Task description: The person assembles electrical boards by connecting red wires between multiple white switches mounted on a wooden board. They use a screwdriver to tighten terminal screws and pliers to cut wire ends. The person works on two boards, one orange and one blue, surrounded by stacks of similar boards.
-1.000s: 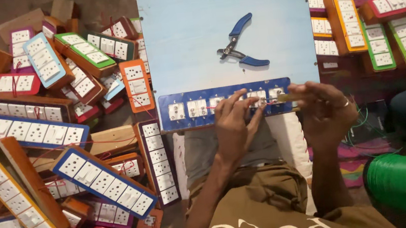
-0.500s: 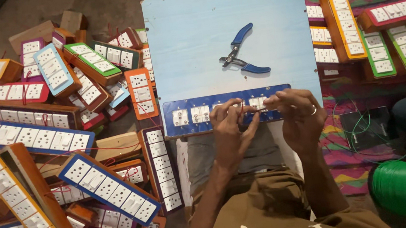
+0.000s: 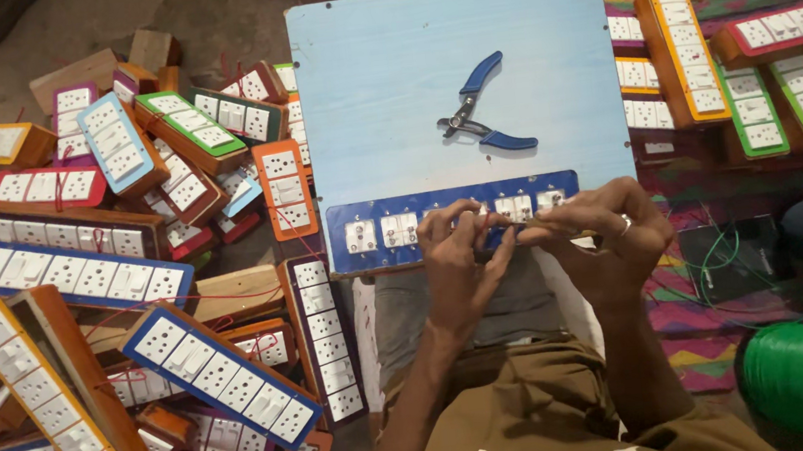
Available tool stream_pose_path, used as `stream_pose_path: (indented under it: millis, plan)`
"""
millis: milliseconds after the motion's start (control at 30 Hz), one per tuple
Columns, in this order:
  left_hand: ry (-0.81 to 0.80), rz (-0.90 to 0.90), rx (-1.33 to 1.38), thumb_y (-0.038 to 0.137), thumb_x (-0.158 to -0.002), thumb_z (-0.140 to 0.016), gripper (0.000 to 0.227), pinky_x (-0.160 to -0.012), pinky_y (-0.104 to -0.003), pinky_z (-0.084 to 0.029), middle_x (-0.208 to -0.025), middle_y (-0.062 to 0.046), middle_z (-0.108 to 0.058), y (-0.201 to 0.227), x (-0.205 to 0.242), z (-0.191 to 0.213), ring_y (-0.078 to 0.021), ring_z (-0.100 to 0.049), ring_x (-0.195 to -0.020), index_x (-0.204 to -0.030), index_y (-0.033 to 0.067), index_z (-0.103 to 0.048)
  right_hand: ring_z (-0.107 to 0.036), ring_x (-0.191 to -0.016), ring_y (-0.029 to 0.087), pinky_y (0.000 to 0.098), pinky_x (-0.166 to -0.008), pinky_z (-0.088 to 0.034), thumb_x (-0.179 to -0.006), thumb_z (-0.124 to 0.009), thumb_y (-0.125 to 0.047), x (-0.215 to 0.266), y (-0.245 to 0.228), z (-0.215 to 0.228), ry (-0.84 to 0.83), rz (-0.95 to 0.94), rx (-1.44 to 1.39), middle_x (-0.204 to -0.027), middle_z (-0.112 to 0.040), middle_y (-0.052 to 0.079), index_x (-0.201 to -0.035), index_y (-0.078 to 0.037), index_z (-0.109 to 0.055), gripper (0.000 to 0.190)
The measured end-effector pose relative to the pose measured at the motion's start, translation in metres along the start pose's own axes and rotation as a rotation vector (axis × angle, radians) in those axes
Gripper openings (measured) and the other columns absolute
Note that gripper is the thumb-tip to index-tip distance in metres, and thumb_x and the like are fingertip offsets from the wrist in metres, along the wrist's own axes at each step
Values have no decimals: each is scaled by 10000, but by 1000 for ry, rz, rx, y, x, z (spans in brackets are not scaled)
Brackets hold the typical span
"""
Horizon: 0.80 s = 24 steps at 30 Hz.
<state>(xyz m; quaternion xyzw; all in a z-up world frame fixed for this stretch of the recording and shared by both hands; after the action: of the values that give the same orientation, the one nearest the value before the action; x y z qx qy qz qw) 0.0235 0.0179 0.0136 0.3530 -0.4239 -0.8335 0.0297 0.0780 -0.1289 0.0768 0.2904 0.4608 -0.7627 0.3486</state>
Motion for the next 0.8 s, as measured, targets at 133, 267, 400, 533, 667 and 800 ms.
stream_pose_path:
  millis: [133,267,400,533,667,800]
  plan:
    - [1,-6,32,169,-852,-827,223,-1061,-432,-360,-1063,-76,-697,4,-1,2,-242,-591,-1151,-1017,61,-721,-647,-739,161,280,-625,-494,-740,-965,-170,3,2,-1,58,8,43,-795,-594,35,-1008,-84,-742,359]
    - [-13,41,36,174,-862,-816,217,-1055,-435,-360,-1045,-81,-700,5,0,4,-255,-592,-1165,-992,46,-698,-745,-890,175,263,-740,-588,-1002,-794,-29,1,8,2,-92,-116,-29,-997,-712,70,-1200,-89,-687,233]
    - [-14,21,28,171,-869,-812,209,-1044,-436,-355,-1020,-74,-695,4,0,1,-262,-594,-1161,-982,43,-691,-745,-1043,228,283,-806,-621,-988,-719,37,-1,10,5,-236,-56,-99,-1130,-720,105,-1204,-105,-666,264]
    - [6,38,-2,201,-854,-828,247,-1050,-439,-358,-1082,-98,-673,2,1,-4,-259,-592,-1139,-970,46,-675,-664,-938,206,305,-765,-557,-895,-814,-21,4,9,3,-154,5,-89,-1050,-635,92,-1044,-192,-722,244]
    - [-12,32,-2,200,-866,-835,239,-1078,-437,-355,-1100,-92,-659,0,3,-4,-253,-598,-1158,-1006,64,-696,-704,-997,180,297,-793,-584,-939,-683,-71,6,15,0,-269,-64,-162,-1102,-686,52,-1168,-126,-719,238]
    - [14,-80,27,200,-829,-820,331,-1058,-451,-337,-1129,-147,-653,0,7,4,-289,-572,-1140,-1048,8,-663,-686,-997,186,317,-803,-586,-928,-716,-103,3,16,0,-233,-34,-183,-1067,-673,55,-1105,-142,-744,183]
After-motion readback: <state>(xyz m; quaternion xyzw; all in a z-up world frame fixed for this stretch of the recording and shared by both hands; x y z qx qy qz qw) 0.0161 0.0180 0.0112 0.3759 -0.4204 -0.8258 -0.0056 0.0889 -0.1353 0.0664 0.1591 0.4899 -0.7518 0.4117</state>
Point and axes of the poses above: each hand's wrist, its own x-axis away from the middle knuckle, its own z-axis out of the back of the hand, y = z × x, the point moved 2 cm from there along -x, towards the middle knuckle
